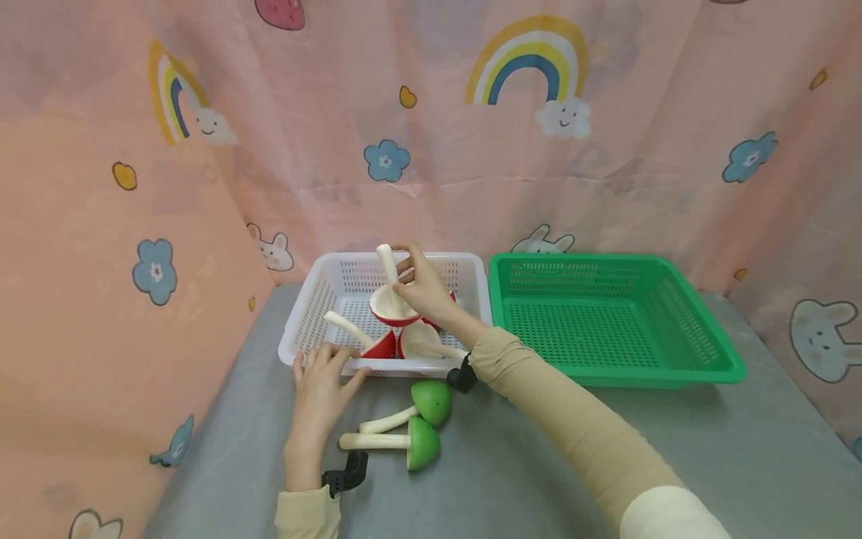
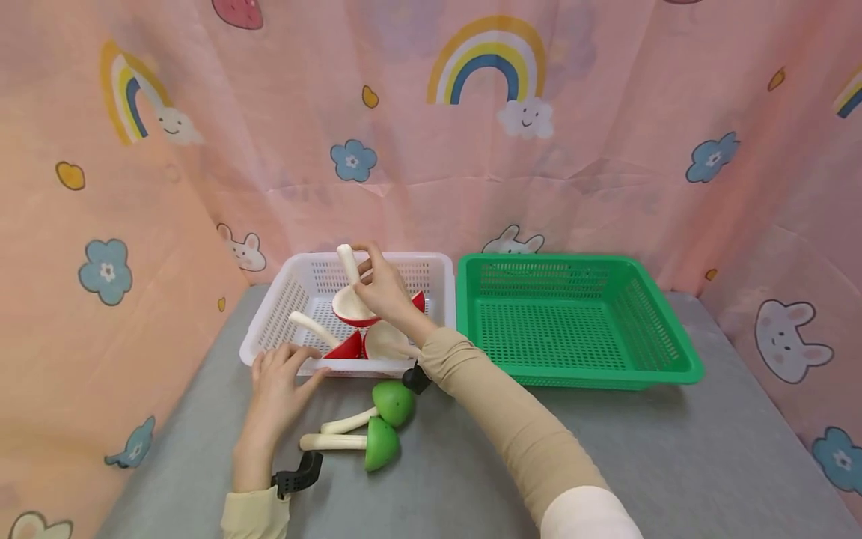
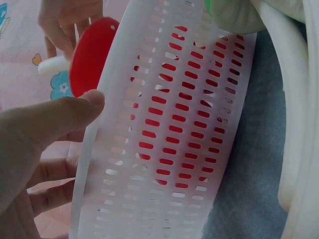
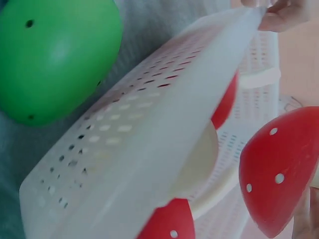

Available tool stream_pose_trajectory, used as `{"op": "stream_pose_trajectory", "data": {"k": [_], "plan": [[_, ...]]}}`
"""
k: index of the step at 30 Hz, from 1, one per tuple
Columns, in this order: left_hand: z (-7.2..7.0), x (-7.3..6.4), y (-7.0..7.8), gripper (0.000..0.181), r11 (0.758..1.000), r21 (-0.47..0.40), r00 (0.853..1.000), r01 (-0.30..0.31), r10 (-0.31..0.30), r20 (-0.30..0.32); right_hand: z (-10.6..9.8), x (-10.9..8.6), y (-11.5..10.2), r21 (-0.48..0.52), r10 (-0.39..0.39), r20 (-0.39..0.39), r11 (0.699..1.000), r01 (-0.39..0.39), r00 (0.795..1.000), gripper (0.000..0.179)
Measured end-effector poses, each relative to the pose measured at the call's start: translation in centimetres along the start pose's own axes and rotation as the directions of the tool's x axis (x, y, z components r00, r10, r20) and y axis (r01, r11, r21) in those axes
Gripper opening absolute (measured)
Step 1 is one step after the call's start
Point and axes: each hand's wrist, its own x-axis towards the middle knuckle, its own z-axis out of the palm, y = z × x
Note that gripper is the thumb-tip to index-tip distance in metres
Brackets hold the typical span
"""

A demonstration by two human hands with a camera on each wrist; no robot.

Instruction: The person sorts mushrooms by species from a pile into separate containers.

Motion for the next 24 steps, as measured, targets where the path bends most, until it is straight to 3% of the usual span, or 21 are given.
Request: {"op": "stream_pose_trajectory", "data": {"k": [7,18,24], "plan": [[0.1,-0.1,-0.1,0.030,1.000,-0.006,1.000,0.007,-0.007,0.001,1.7,0.9,0.5,-0.017,0.049,-0.004,0.999,-0.049,0.999,0.062],[0.2,0.0,-0.1,0.028,1.000,-0.009,1.000,0.010,-0.010,-0.001,3.5,0.5,0.3,-0.242,0.010,0.066,0.970,0.006,0.998,0.058],[0.2,0.0,0.0,0.028,1.000,-0.008,1.000,0.010,-0.010,0.001,3.6,0.3,0.5,-0.273,0.028,0.057,0.962,-0.012,0.998,0.059]]}}
